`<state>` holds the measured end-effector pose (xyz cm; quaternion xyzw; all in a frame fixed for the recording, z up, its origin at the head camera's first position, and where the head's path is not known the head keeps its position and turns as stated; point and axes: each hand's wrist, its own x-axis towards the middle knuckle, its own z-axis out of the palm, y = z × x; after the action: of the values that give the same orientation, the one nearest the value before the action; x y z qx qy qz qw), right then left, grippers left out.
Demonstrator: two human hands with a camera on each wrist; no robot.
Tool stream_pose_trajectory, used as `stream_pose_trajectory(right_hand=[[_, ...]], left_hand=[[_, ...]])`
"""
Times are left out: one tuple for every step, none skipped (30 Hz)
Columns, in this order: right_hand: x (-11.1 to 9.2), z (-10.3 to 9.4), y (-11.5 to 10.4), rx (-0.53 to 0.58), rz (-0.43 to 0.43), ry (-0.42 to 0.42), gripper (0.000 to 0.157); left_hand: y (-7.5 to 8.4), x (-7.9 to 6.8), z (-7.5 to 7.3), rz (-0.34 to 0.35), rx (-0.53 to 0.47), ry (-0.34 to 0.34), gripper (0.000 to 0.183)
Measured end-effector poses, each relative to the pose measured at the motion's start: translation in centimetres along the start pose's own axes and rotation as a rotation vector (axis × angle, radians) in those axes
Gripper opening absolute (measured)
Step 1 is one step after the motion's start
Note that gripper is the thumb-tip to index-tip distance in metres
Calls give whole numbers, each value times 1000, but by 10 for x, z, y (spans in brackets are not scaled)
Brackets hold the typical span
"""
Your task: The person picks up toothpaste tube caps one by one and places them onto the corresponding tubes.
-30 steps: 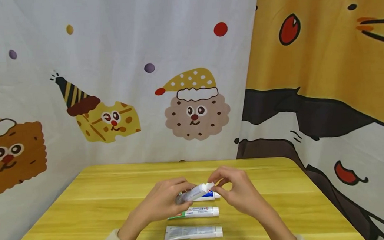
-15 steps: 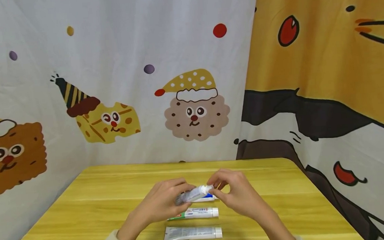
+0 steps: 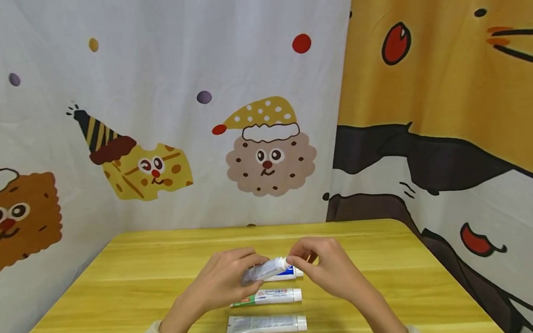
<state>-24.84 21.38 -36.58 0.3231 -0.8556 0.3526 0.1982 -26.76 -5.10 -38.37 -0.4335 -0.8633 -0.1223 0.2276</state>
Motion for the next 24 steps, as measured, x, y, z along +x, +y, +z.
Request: stream_pose_trajectory(right_hand=[[0, 0, 0, -2, 4, 3, 5], [0, 1, 1, -3, 8, 4, 5], [0, 1, 1, -2, 10, 6, 7], [0, 2, 2, -1, 12, 8, 9], [0, 2, 2, -2, 12, 9, 11], [0, 3, 3, -4, 11, 11, 13], [0, 3, 3, -6, 13, 12, 15], [0, 4, 3, -6, 13, 14, 17], [0, 4, 3, -10, 14, 16, 19], [0, 4, 4, -16, 14, 19, 19], [0, 4, 4, -21, 15, 22, 18], [-1, 4, 4, -24, 15, 26, 17], [-1, 4, 4, -29, 12, 28, 16], [-2, 3, 3, -28, 6, 33, 13], [-2, 2, 3, -28, -8, 36, 11], [-2, 2, 3, -23, -27, 38, 10], [-2, 1, 3, -17, -50, 39, 11], [-2, 0, 3, -12, -75, 39, 13], [-2, 0, 2, -8, -105, 39, 17], [-2, -1, 2, -3, -131, 37, 20], [-2, -1, 2, -2, -157, 34, 24], [-1, -1, 2, 1, -178, 32, 28], [-1, -1, 2, 1, -195, 31, 30], [-1, -1, 2, 1, -210, 30, 33]], left_hand=[[0, 0, 0, 1, 1, 3, 30], [0, 0, 0, 1, 2, 5, 30], [0, 0, 0, 3, 2, 7, 30], [0, 0, 0, 5, 2, 9, 30], [0, 0, 0, 7, 2, 11, 30], [0, 1, -1, 11, 1, 13, 30], [0, 1, -1, 13, 2, 13, 30], [1, 1, -1, 15, 2, 13, 30], [1, 1, -1, 16, 2, 13, 30], [1, 1, -1, 16, 1, 12, 30], [1, 1, -1, 16, -1, 11, 30], [1, 0, -1, 14, -2, 10, 30], [1, 0, -1, 11, 0, 8, 31], [1, 0, -1, 8, -1, 6, 31], [1, 0, -1, 7, -1, 4, 31], [1, 0, -1, 4, -3, 3, 31], [1, 0, -1, 2, -3, 1, 32], [0, 0, -1, 0, -3, -1, 32], [0, 0, -1, -1, -2, -2, 32], [0, -1, -1, -2, -4, -3, 32], [0, -1, -1, -3, -6, -3, 32], [0, -1, -1, -3, -8, -1, 32], [0, 0, -1, -2, -9, 0, 32], [0, 0, -1, -2, -10, 1, 32]])
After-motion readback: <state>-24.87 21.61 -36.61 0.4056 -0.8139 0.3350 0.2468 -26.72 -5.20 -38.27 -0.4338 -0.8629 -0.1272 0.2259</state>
